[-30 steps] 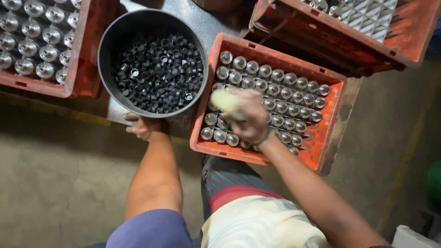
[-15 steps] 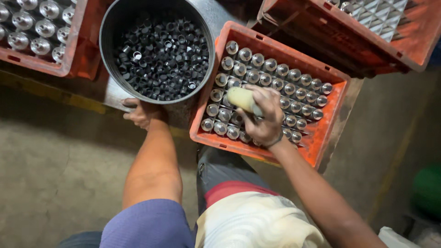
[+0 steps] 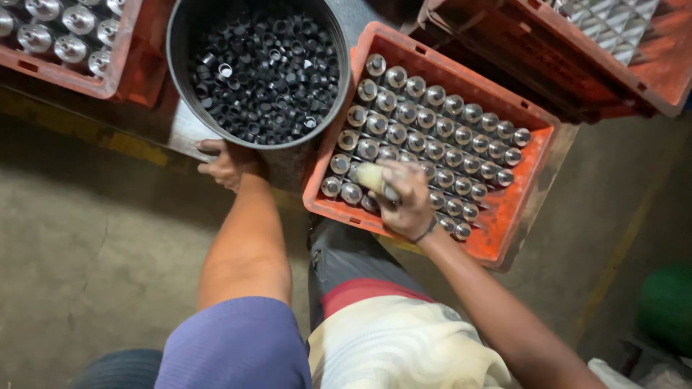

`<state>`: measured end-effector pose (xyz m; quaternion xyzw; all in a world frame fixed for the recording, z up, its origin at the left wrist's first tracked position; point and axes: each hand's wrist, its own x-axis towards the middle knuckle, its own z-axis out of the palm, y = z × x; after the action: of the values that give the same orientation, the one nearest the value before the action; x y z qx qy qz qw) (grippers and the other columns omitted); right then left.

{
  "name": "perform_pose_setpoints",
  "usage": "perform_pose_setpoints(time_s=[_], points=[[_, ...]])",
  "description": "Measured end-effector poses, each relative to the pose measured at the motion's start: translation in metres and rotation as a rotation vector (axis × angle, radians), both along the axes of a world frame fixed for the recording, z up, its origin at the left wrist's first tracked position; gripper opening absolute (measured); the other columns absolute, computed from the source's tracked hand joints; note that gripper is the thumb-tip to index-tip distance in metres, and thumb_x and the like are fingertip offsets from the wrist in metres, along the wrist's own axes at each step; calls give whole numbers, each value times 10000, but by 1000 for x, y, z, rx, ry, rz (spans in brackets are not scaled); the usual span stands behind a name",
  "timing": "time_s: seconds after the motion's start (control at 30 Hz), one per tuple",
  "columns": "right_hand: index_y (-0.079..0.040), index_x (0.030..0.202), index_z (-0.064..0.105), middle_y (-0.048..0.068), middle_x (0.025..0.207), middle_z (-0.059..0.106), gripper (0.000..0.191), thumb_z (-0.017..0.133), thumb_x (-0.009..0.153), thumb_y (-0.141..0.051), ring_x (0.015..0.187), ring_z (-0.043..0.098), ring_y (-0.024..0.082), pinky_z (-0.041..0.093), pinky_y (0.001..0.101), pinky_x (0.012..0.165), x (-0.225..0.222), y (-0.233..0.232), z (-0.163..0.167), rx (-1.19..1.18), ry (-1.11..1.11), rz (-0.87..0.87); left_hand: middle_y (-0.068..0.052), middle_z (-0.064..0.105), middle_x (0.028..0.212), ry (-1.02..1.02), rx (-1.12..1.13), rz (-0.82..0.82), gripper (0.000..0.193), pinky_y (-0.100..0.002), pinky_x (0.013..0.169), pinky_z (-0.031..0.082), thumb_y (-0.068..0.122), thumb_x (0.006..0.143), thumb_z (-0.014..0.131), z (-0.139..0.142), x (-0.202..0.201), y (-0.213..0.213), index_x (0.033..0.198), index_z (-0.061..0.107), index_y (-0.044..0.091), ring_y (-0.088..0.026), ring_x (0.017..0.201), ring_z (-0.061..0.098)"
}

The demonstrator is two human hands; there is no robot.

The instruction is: The person places small black plastic pieces into the openings of many silver metal components arranged in a red crate. They then use a cylindrical tool to press or align the pieces within the components. The person repeats this process across multiple rows of components.

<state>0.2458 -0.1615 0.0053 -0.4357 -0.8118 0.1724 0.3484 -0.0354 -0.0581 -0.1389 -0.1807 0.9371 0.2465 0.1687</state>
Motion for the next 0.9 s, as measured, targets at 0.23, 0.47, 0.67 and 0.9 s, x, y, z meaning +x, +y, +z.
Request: perform_pose_setpoints(time_s=[0.23,0.47,0.67,0.9], points=[[-190,1446,353,169,1266,680,811,865,824,-92,1181,693,335,423,552,1065,-29,-3,13,137,55,111,-243,737,1046,4,-6,-6,663,-606,923,486,673,946,351,-1,1,-3,1224,595,123,-465,1045,686],[-164,1354,422,141,1289,671,671,891,875,-140,1239,676,284,378,557,1122,-27,-9,17,129,105,120,-229,743,1058,7,-28,13,669,-590,916,505,686,922,369,-6,0,2,1240,595,143,-454,1042,698],[-212,1315,486,188,1244,695,694,860,740,-112,1194,669,309,379,592,1049,1,-20,14,-36,-79,108,-234,734,1075,-31,-1,-13,676,-609,916,495,681,939,353,0,1,-3,1240,591,125,-460,1061,688],[-240,1404,402,212,1254,681,772,819,771,-89,1148,684,362,424,549,1078,20,-42,14,-28,-143,159,-242,734,1060,6,-10,-9,664,-597,921,498,670,933,353,3,3,-3,1220,598,124,-452,1051,698]])
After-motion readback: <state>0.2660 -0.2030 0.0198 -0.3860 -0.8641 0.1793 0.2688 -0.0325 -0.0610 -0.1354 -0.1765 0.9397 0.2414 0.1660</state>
